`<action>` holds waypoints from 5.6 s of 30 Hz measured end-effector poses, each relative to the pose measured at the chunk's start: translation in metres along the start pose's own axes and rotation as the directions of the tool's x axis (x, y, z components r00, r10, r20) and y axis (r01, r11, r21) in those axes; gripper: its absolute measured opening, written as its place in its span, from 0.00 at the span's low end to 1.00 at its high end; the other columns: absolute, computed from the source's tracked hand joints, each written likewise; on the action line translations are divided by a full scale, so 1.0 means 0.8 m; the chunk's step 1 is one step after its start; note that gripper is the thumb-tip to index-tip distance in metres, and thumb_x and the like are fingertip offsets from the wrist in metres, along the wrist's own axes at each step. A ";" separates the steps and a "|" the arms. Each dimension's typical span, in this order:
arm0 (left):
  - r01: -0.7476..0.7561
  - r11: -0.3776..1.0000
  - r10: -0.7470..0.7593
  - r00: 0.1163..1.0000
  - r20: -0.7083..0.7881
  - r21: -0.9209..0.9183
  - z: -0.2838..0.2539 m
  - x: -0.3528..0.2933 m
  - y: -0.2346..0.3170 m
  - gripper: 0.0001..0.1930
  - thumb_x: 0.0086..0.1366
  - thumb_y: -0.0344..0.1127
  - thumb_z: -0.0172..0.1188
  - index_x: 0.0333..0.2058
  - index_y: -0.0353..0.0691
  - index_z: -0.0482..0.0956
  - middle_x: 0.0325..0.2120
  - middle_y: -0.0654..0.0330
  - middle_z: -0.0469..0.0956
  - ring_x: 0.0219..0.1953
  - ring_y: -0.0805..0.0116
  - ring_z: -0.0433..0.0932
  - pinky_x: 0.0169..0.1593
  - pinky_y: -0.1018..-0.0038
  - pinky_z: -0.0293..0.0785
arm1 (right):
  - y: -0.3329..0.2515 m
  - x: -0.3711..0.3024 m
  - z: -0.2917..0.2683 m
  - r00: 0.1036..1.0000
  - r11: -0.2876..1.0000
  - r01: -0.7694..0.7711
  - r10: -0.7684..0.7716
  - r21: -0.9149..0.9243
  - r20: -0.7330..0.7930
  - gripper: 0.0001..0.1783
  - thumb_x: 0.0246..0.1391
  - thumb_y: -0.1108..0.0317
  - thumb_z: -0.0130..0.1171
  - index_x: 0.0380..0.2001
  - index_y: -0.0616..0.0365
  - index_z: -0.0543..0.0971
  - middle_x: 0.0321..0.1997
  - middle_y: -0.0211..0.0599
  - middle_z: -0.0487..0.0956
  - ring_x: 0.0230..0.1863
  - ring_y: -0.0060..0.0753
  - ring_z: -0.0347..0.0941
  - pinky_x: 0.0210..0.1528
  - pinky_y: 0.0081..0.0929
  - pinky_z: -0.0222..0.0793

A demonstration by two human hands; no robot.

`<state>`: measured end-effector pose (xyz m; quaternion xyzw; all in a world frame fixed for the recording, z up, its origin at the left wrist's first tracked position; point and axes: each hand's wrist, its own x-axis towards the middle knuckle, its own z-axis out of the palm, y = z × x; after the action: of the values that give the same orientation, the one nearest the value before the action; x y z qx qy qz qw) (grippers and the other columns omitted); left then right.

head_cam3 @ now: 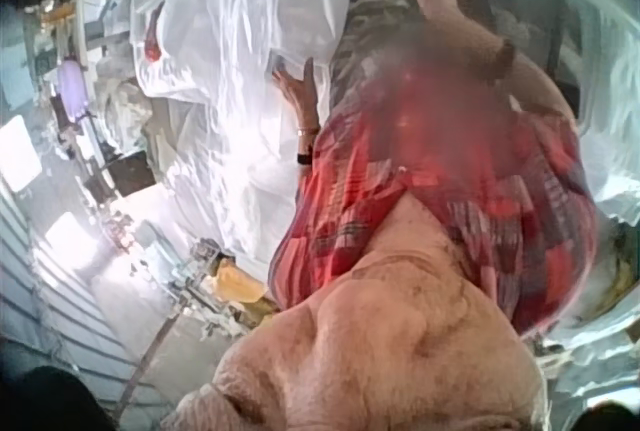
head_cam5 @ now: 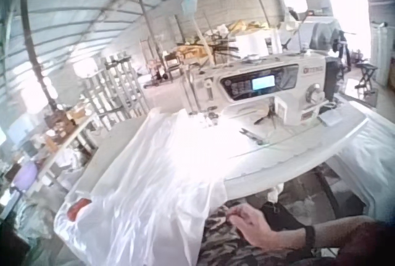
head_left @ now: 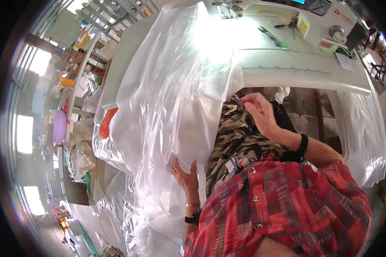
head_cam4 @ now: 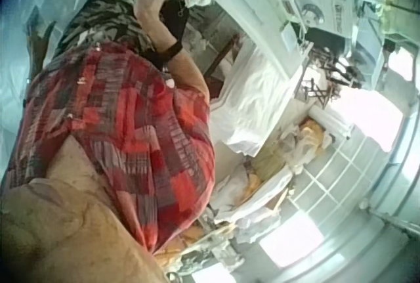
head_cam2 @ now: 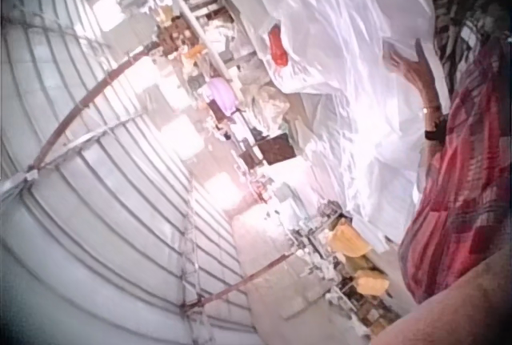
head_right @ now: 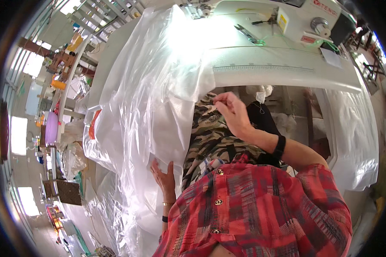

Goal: The recorder aligns and sews two large white plastic/woven sheets using an industrial sewing machine.

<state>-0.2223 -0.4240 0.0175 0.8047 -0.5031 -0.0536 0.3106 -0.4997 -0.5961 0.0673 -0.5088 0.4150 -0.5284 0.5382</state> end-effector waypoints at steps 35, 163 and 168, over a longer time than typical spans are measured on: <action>-0.035 0.927 -0.132 0.901 0.413 0.372 -0.104 0.077 0.008 0.18 0.60 0.47 0.62 0.34 0.34 0.80 0.28 0.51 0.81 0.35 0.51 0.80 0.41 0.62 0.73 | -0.093 0.026 -0.028 0.836 0.450 0.311 0.289 -0.837 0.466 0.21 0.59 0.54 0.54 0.30 0.64 0.81 0.24 0.38 0.80 0.28 0.24 0.79 0.31 0.23 0.74; -0.338 0.801 0.492 0.842 0.221 -0.494 -0.073 0.079 0.225 0.04 0.63 0.26 0.56 0.34 0.31 0.77 0.20 0.61 0.74 0.21 0.81 0.69 0.26 0.80 0.66 | -0.029 0.017 0.091 0.794 0.838 0.411 -0.137 -0.358 0.592 0.08 0.49 0.71 0.58 0.35 0.58 0.77 0.31 0.40 0.78 0.37 0.42 0.75 0.46 0.34 0.68; -0.531 0.752 0.613 0.781 0.119 -0.391 -0.059 0.074 0.222 0.05 0.58 0.23 0.57 0.34 0.34 0.78 0.25 0.51 0.76 0.22 0.57 0.75 0.28 0.71 0.71 | 0.023 0.014 0.098 0.352 0.739 0.672 -0.376 0.048 0.857 0.13 0.46 0.69 0.60 0.38 0.58 0.77 0.40 0.44 0.77 0.45 0.46 0.74 0.50 0.36 0.68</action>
<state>-0.3126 -0.5063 0.1671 0.5324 -0.7433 -0.1366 0.3813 -0.4188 -0.6003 0.0611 -0.8776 0.0015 -0.2973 0.3761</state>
